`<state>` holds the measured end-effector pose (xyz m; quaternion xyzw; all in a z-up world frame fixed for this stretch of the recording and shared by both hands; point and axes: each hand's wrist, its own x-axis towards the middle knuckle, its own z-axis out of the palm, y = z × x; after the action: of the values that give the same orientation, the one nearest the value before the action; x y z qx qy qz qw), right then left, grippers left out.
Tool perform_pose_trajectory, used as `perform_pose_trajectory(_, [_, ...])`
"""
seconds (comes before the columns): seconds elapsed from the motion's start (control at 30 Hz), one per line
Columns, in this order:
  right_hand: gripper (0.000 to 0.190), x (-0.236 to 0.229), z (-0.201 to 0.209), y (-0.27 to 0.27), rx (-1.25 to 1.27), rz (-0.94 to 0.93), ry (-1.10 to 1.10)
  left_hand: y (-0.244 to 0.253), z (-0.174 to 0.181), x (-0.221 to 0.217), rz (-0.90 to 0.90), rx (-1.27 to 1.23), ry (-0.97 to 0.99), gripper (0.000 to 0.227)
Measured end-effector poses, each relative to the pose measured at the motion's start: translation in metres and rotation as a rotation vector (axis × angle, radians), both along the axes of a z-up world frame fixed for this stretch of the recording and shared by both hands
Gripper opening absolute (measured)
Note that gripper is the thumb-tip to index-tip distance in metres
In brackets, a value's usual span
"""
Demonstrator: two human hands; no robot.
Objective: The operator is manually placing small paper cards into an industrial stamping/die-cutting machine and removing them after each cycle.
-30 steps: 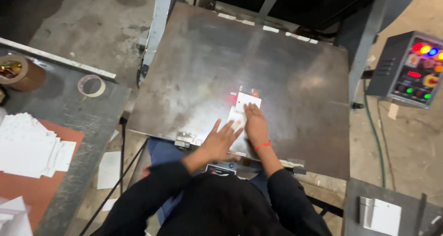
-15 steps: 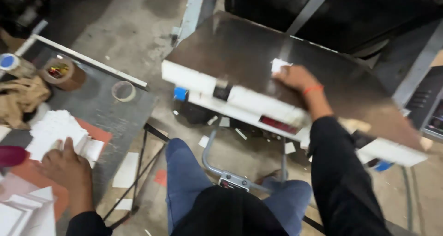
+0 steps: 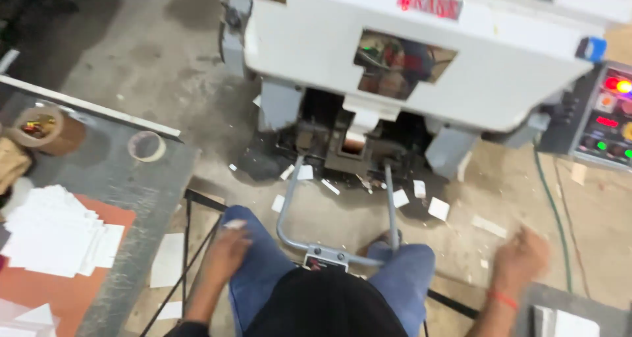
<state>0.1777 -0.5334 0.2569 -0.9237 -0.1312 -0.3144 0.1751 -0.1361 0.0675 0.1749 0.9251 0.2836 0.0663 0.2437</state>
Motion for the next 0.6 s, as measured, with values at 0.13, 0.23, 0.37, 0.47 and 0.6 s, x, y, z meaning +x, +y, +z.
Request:
perform_pose_trajectory(0.13, [0.036, -0.089, -0.038, -0.162, -0.356, -0.706, 0.254, -0.06, -0.019, 0.083, -0.637, -0.38, 0.332, 0.038])
perform_pose_trajectory(0.23, [0.052, -0.113, -0.037, -0.217, -0.422, -0.832, 0.628, -0.086, -0.07, 0.123, -0.805, -0.53, 0.327, 0.045])
perform_pose_trajectory(0.37, [0.059, -0.109, -0.044, -0.288, -0.289, -0.573, 0.861, -0.093, -0.069, 0.138, -0.73, -0.407, 0.263, 0.042])
perform_pose_trajectory(0.47, [0.06, -0.09, -0.049, -0.332, -0.103, -0.422, 0.966, -0.076, -0.207, 0.126, -0.687, -0.43, 0.458, 0.041])
perform_pose_trajectory(0.6, [0.05, -0.114, -0.084, -0.279, -0.168, -0.626, 0.863, -0.076, -0.161, 0.122, -0.477, -0.73, 0.148, 0.034])
